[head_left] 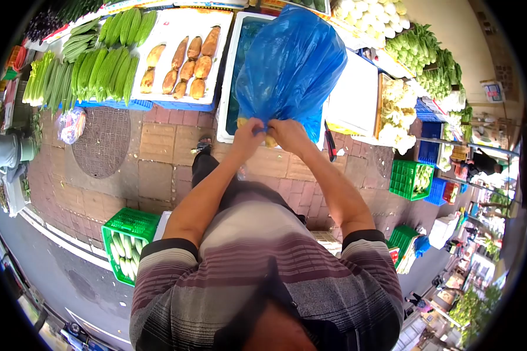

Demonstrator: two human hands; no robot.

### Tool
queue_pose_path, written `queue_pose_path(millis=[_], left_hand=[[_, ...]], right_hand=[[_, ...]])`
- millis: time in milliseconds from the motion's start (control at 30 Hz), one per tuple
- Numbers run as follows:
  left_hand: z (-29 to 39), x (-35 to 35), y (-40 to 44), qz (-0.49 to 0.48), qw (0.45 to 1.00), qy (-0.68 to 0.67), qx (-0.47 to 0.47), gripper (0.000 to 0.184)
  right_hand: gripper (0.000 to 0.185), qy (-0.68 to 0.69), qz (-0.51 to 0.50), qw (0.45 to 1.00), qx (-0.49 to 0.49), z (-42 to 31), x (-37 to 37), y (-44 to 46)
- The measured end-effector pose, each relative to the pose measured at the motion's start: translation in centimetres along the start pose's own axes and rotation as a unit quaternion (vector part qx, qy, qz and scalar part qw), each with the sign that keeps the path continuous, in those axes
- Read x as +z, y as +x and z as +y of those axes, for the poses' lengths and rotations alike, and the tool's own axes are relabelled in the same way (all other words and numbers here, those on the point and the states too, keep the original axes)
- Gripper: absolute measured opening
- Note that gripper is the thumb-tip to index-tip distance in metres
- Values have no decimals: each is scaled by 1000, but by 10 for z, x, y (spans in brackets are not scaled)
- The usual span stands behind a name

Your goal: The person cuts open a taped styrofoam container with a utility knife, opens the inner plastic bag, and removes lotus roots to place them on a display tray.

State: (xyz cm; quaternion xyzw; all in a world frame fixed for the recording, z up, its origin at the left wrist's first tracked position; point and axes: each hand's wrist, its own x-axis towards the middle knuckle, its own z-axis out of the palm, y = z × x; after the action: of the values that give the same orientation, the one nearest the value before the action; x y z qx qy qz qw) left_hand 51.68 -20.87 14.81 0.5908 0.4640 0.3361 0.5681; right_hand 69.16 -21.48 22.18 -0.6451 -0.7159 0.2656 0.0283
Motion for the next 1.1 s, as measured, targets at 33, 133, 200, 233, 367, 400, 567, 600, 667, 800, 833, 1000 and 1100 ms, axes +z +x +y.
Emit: queue_pose_path(millis=[33,133,200,233,367,400,567,600,667,800,833,1000,1100], left_hand=[[-1,1,0,7,1000,-9,-8,19],[-22,7,1,28,997,-75,-18,18],[-27,7,2,9,993,-97,-68,19],[-18,1,1,-21,989,-91,-112,19],[-22,-11,6,-60,990,-44,-121,18],[-7,-13,4,0,999,-1,-54,18],[35,-28,3,-61,983,-12,-171,20],[39,-28,1,-87,969,-60,-224,22],[-27,-1,-1,-70,996,-52,-35,23],[-77,37,-6,-41,989,-139,-20,20],[-82,42,-6,-20,987,-156,-22,19],[-21,47,-16,104,879,-420,-198,12],[-17,56,-20,165,829,-479,-235,15]], right_hand=[[20,-9,4,1000,0,1,2,1],[20,-6,14,999,28,-5,3,-3],[20,-9,15,998,55,-7,4,-3],[21,-7,21,998,59,-6,7,-4],[22,-3,50,997,66,-6,16,-6],[22,-4,60,996,61,-7,17,-6],[21,10,73,993,92,-9,25,-4],[20,10,79,993,90,-9,27,-6],[19,24,79,992,97,-9,29,-6],[18,31,84,995,50,-6,25,-7],[18,34,93,995,30,-2,26,-6],[20,108,80,990,-49,-4,4,-9],[20,57,73,995,-43,14,20,-7]])
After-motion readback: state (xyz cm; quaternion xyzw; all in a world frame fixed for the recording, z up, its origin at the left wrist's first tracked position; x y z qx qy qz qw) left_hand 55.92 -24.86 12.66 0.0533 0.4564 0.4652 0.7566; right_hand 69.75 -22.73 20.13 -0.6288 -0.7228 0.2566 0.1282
